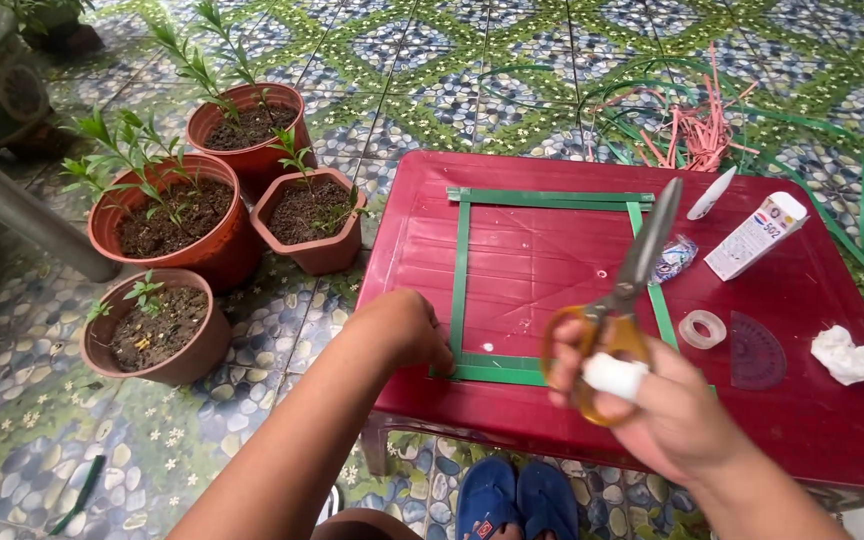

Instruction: Assembling a rectangular frame from green plastic strips using glue, tape, and scissors.

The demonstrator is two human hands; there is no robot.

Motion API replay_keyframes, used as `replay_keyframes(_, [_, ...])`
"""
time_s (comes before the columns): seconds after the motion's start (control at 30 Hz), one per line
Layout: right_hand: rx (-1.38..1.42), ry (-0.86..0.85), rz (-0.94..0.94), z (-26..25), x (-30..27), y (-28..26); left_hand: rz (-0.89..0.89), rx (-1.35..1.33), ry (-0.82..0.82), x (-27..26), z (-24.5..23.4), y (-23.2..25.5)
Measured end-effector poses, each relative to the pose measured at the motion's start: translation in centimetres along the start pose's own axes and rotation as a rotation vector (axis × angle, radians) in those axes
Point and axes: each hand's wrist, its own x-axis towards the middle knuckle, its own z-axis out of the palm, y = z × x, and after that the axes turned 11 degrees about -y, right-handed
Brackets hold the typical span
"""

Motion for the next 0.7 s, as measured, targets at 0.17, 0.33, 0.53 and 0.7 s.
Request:
replay_keyframes(0.17, [-0.708, 0.502, 0.187, 2.8, 4.6, 2.5, 0.108, 0.046, 0.048, -1.0, 0.1, -0.7])
replay_keyframes(0.33, [-0.843, 0.526, 0.329, 1.3, 5.8, 3.8, 0.135, 0.032, 0.074, -0.7, 0.3, -1.2])
replay_keyframes(0.53, [-0.829, 0.474, 0.301, 0.9, 5.4, 4.2, 0.139, 0.042, 0.071, -0.1, 0.4, -1.4])
replay_keyframes(0.7, [-0.849, 0.476, 0.321, 0.5, 5.5, 4.4, 0.139, 0.042, 0.068, -0.4, 0.5, -1.4])
